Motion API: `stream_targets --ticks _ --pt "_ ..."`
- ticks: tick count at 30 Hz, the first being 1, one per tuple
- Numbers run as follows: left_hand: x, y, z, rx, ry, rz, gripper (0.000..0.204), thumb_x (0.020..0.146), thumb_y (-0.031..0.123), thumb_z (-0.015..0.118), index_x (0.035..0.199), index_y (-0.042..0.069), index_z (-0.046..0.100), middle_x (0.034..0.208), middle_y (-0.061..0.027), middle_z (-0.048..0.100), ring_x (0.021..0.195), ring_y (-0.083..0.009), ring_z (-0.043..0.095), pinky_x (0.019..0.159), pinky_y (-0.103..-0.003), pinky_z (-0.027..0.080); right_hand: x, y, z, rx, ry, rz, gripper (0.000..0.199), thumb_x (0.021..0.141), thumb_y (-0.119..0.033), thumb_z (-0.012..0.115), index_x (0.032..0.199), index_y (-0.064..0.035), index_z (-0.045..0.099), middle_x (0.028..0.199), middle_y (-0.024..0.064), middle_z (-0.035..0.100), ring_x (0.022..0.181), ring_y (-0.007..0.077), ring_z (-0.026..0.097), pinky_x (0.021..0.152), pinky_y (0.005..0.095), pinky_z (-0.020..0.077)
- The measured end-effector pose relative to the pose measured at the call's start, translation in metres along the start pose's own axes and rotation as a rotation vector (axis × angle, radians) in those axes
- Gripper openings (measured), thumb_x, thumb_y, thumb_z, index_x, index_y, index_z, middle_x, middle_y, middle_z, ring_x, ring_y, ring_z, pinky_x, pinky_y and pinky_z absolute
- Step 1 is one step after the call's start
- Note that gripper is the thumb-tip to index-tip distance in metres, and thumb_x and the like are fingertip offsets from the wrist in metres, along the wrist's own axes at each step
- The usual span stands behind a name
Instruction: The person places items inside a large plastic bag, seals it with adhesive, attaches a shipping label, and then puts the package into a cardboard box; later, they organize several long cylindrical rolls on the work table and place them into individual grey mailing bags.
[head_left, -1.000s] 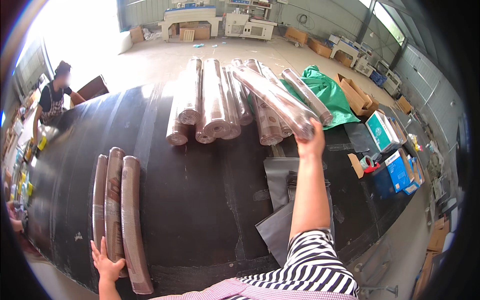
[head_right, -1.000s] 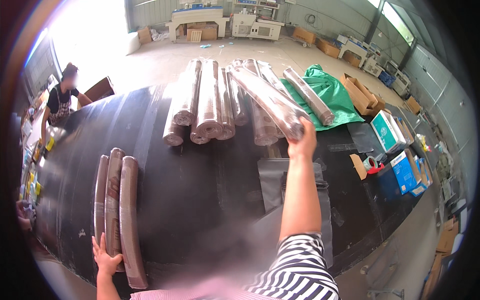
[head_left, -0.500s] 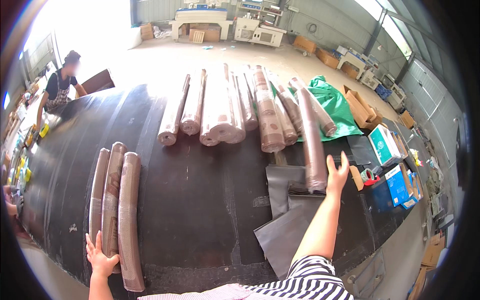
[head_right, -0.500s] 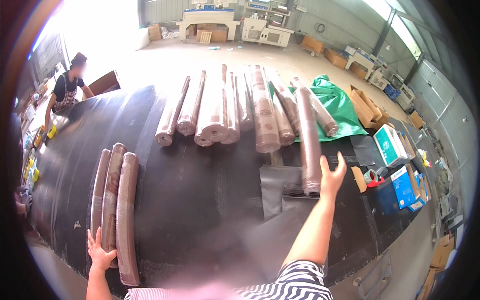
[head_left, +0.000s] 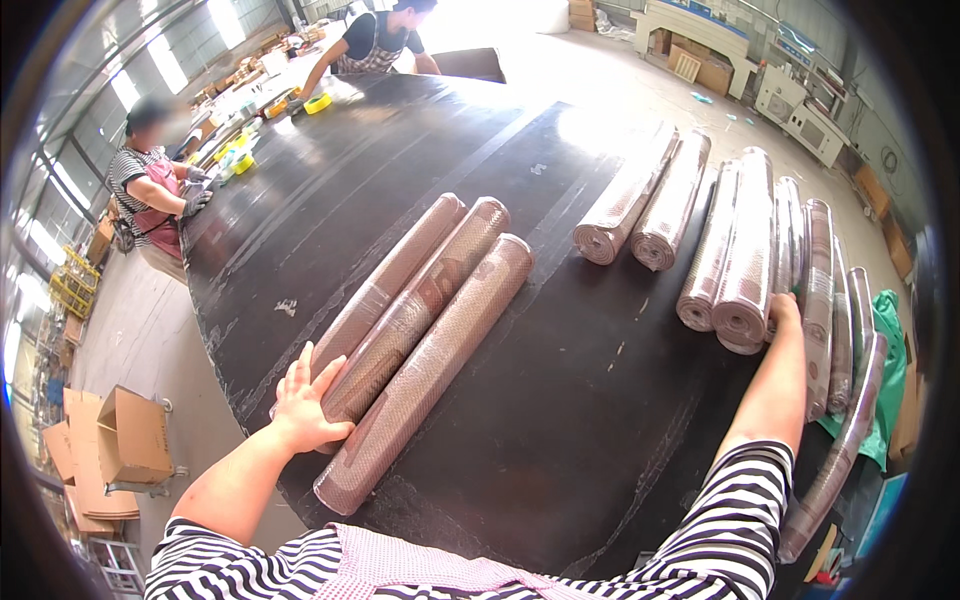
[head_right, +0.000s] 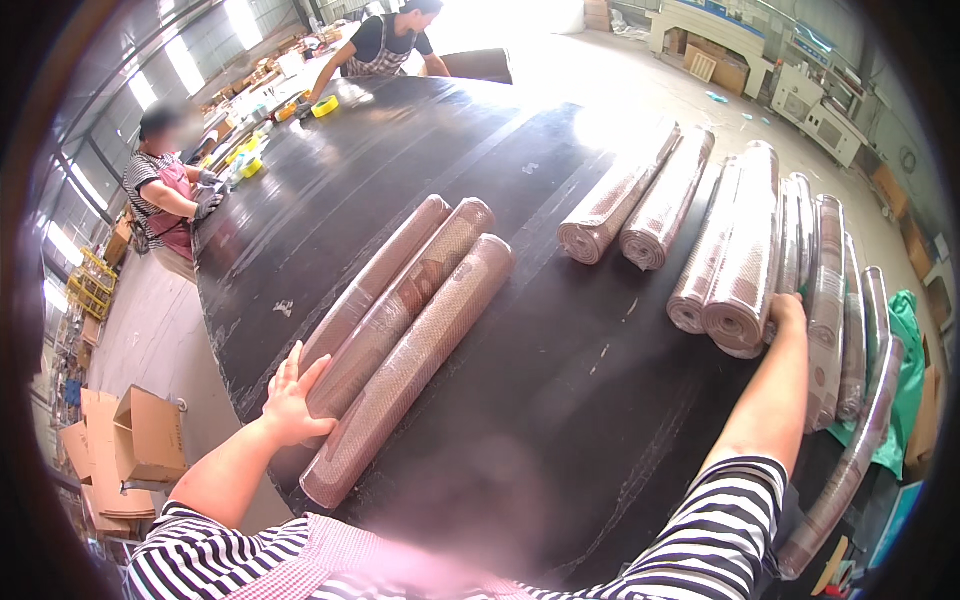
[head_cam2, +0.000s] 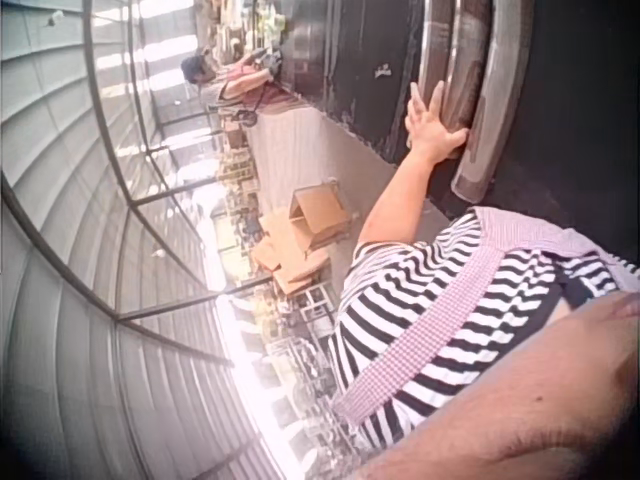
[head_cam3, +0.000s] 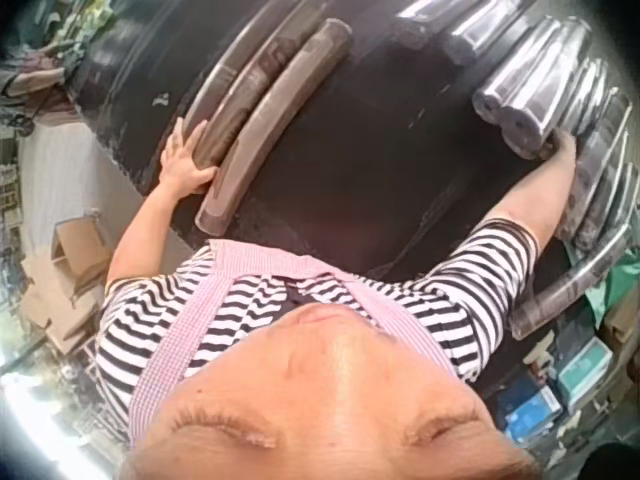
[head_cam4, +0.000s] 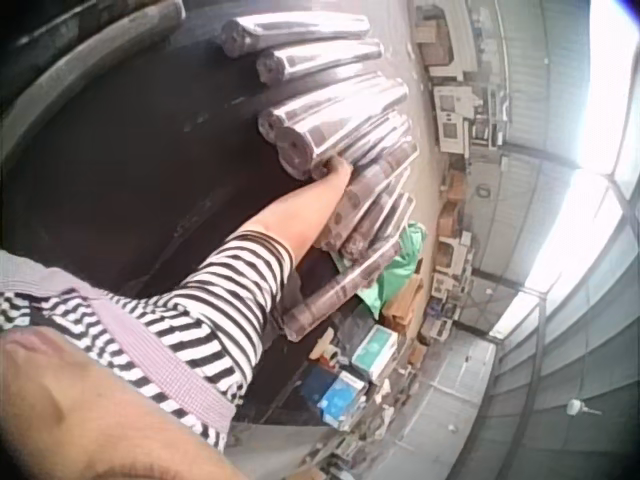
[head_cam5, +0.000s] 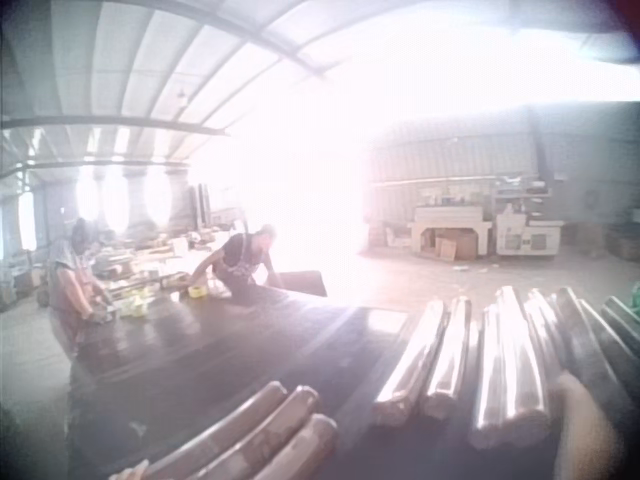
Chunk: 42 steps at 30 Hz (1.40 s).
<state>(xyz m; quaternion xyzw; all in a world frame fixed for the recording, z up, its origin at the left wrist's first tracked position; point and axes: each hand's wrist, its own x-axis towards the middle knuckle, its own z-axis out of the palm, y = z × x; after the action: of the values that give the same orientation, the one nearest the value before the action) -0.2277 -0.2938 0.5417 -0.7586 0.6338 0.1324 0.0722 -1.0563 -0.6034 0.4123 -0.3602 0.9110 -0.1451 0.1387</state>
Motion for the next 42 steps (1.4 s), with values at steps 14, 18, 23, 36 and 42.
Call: stream_targets --ticks 14,18,23,36,42 --pt "0.013 0.013 0.019 -0.078 0.124 0.083 0.110 0.051 0.030 0.082 0.150 0.028 0.036 0.163 -0.0169 0.007 0.144 -0.0455 0.020 0.115 -0.057 0.023 -0.265 0.075 -0.056 1.078 -0.460 -0.048 0.038 0.084 -0.024 0.071 0.110 0.0023 0.064 0.094 0.0102 0.070 0.082 0.0199 0.067 0.074 0.0346 0.0538" --pt "0.012 0.004 0.019 -0.102 0.103 0.073 0.110 0.052 0.032 0.083 0.151 0.029 0.035 0.163 -0.0163 0.006 0.144 -0.0441 0.020 0.115 -0.058 0.021 -0.447 0.094 -0.086 1.668 -0.614 -0.351 0.060 0.081 -0.033 0.074 0.124 0.0042 0.055 0.106 0.0131 0.066 0.089 0.0209 0.068 0.074 0.0333 0.0566" --pt "0.004 0.009 0.005 -0.096 0.056 0.050 0.111 0.054 0.034 0.084 0.152 0.030 0.033 0.163 -0.0181 0.003 0.145 -0.0438 0.019 0.116 -0.057 0.022 -0.600 0.076 -0.071 1.436 -0.628 -0.301 0.076 0.069 -0.027 0.084 0.131 0.0009 0.050 0.115 0.0094 0.062 0.105 0.0192 0.061 0.091 0.0353 0.0506" --pt "0.003 -0.004 0.003 -0.128 0.041 0.079 0.109 0.058 0.038 0.082 0.154 0.030 0.030 0.162 -0.0187 0.004 0.145 -0.0413 0.018 0.115 -0.057 0.022 -0.660 -0.057 0.039 0.670 -0.647 -0.475 0.079 0.088 -0.031 0.073 0.147 0.0020 0.032 0.114 0.0153 0.063 0.095 0.0229 0.066 0.088 0.0341 0.0520" --pt "0.006 0.001 0.011 -0.120 0.078 0.119 0.108 0.057 0.036 0.081 0.153 0.029 0.032 0.162 -0.0183 0.004 0.145 -0.0409 0.019 0.114 -0.057 0.023 -0.640 -0.107 0.083 0.511 -0.662 -0.667 0.109 0.085 -0.040 0.074 0.154 0.0047 0.003 0.148 0.0329 0.031 0.118 0.0328 0.055 0.104 0.0373 0.0438"
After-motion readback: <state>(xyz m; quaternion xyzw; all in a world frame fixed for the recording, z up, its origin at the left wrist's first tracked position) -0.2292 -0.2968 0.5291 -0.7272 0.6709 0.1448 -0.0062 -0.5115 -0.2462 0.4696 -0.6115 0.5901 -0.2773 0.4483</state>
